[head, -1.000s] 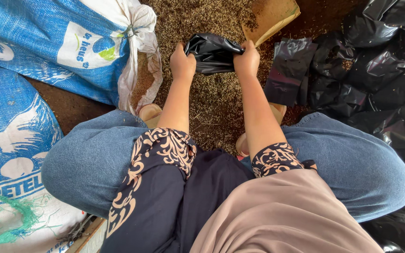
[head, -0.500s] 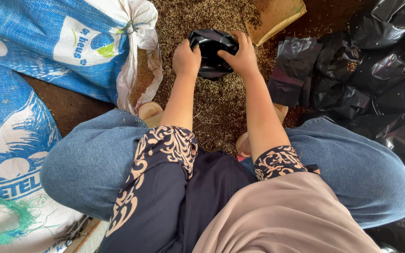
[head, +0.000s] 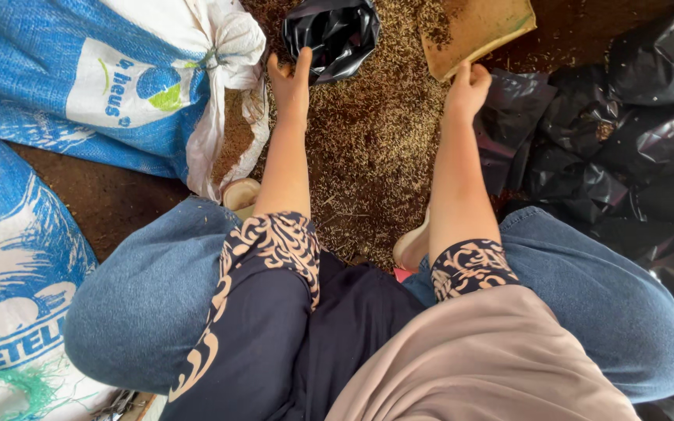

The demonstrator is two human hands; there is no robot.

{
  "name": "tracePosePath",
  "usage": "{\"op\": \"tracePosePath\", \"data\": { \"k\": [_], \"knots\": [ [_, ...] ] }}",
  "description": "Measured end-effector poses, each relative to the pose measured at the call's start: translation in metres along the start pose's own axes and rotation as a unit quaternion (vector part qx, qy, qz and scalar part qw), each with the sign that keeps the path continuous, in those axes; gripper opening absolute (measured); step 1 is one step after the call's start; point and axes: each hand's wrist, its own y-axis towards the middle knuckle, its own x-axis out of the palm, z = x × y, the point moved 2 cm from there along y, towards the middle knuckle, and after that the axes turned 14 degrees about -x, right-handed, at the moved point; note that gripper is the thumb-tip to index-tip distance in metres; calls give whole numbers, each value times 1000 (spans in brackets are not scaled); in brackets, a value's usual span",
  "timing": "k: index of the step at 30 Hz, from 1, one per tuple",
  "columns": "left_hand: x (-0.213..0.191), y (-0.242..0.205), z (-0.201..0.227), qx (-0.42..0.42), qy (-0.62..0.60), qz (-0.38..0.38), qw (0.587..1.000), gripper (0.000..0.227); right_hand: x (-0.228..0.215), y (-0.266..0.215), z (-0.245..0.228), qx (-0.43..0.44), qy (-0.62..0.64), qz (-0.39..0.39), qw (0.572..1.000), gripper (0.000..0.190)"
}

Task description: The person scoops grains from a large pile on the floor using a scoop and pours them into small black plastic bags. The person then folds the top of each bag to close it and places it aside.

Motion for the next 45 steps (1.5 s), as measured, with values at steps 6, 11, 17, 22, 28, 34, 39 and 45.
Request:
{"op": "tracePosePath", "data": {
  "k": [6,11,17,22,28,34,39,45],
  "knots": [
    [1,-5,-67,38,56,171,983,68,17,66,32,56,6,31,998,90],
    [13,-21,-85,84,359,182,911,69,29,86,35,160,-109,-58,979,63],
    [28,-24,-74,80,453,176,870,76,-8,99,-21,-84,-229,-134,960,77],
    [38,9,-81,67,465,192,862,88,-39,99,-60,-205,-418,-166,869,92],
    [71,52,-92,1,435,129,891,90,-18,80,-48,-158,-397,-239,872,93],
    [112,61,-94,69,306,102,944,97,12,59,-20,-111,-350,-308,878,93],
    [125,48,-85,-17,290,30,957,95,29,37,-14,-123,-298,-312,894,91],
    [173,16,-71,57,246,-34,967,100,28,38,-22,8,-306,-343,888,85]
  ]
}}
